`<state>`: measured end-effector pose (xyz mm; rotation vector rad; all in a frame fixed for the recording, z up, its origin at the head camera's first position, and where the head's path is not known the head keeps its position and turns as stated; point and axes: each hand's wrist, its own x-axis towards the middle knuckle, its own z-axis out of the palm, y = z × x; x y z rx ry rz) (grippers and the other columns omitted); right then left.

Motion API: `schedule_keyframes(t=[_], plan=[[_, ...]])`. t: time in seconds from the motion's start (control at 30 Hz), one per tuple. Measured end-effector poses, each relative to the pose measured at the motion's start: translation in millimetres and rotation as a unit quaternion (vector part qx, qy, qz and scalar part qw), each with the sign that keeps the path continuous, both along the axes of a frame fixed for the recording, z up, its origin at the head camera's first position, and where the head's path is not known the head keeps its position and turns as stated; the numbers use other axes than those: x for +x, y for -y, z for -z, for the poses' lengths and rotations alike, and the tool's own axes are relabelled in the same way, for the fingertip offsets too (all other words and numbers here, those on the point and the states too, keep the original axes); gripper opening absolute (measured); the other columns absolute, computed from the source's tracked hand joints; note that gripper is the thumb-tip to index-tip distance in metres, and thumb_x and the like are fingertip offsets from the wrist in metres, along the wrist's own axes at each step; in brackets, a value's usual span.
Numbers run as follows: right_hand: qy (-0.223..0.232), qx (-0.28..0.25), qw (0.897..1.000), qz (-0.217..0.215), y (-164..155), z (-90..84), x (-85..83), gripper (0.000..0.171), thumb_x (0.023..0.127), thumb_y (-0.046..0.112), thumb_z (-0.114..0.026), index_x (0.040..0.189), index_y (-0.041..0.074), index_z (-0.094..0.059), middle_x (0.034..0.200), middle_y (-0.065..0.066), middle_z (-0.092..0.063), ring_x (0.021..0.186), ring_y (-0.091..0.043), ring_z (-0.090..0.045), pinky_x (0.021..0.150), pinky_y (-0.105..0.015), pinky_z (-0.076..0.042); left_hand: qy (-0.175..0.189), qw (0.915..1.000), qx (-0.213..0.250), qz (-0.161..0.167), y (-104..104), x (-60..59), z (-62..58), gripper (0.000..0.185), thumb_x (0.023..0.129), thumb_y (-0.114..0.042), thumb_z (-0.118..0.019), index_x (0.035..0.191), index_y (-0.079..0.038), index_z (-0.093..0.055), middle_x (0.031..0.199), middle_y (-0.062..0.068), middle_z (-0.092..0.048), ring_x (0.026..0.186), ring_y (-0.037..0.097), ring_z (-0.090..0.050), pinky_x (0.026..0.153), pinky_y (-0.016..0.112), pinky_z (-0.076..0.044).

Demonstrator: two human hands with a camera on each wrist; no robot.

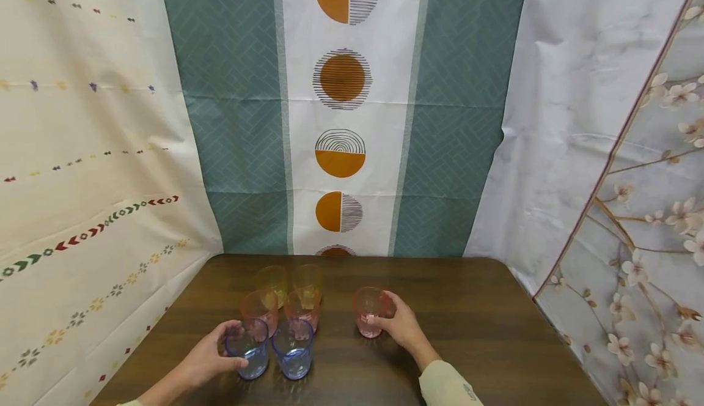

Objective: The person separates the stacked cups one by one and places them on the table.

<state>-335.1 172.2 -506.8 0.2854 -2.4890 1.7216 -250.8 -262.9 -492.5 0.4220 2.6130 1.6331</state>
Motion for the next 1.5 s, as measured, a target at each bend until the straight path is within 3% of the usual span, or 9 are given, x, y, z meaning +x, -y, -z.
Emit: schedule_keyframes(t=[0.33,0.6,0.77,1.03,1.5], plan=[[-0.009,-0.038,0.999,0.006,9.5,-22.4,-7.6,0.078,0.075,0.016,-0.088,0.142,0.002,-0.049,0.135,-0.018,-0.058,0.113,-0.033,-0.062,0.088,-0.044,-0.055,0.001,1.0000,0.002,-0.009,-0.4,1.7,-3.2,0.089,0.076,-0.015,-0.087,0.139,0.015,-0.032,0.134,0.030,-0.047,0.122,0.050,-0.051,0.093,0.037,-0.052],[-0.013,-0.063,0.998,-0.015,25.1,-33.0,-4.4,0.080,0.075,0.014,-0.088,0.143,-0.001,-0.047,0.135,-0.019,-0.057,0.116,-0.038,-0.060,0.084,-0.041,-0.057,0.003,0.9999,0.013,-0.004,0.7,1.4,-3.6,0.086,0.078,-0.012,-0.085,0.139,0.015,-0.031,0.135,0.030,-0.047,0.121,0.049,-0.052,0.092,0.036,-0.053],[-0.018,-0.058,0.998,-0.016,33.7,-28.8,-1.7,0.077,0.075,0.011,-0.088,0.140,-0.002,-0.049,0.134,-0.023,-0.057,0.113,-0.038,-0.062,0.083,-0.040,-0.057,0.008,0.9997,0.024,0.008,1.6,1.6,-2.6,0.085,0.078,-0.009,-0.084,0.139,0.017,-0.030,0.134,0.032,-0.046,0.119,0.049,-0.053,0.089,0.036,-0.054],[-0.012,-0.025,1.000,-0.013,40.4,-14.9,1.0,0.077,0.075,0.017,-0.088,0.139,-0.001,-0.049,0.134,-0.016,-0.059,0.115,-0.034,-0.062,0.086,-0.040,-0.056,0.015,0.9997,0.016,0.013,2.8,1.3,-1.3,0.089,0.078,-0.011,-0.084,0.140,0.017,-0.027,0.136,0.035,-0.044,0.120,0.051,-0.052,0.092,0.039,-0.053],[-0.008,0.001,1.000,-0.025,45.0,-5.2,2.7,0.076,0.077,0.016,-0.087,0.139,-0.004,-0.047,0.135,-0.021,-0.056,0.120,-0.041,-0.058,0.090,-0.044,-0.055,0.008,0.9999,0.015,-0.002,-0.3,3.0,-0.1,0.086,0.075,-0.008,-0.086,0.138,0.016,-0.033,0.134,0.029,-0.048,0.122,0.049,-0.051,0.097,0.041,-0.050]])
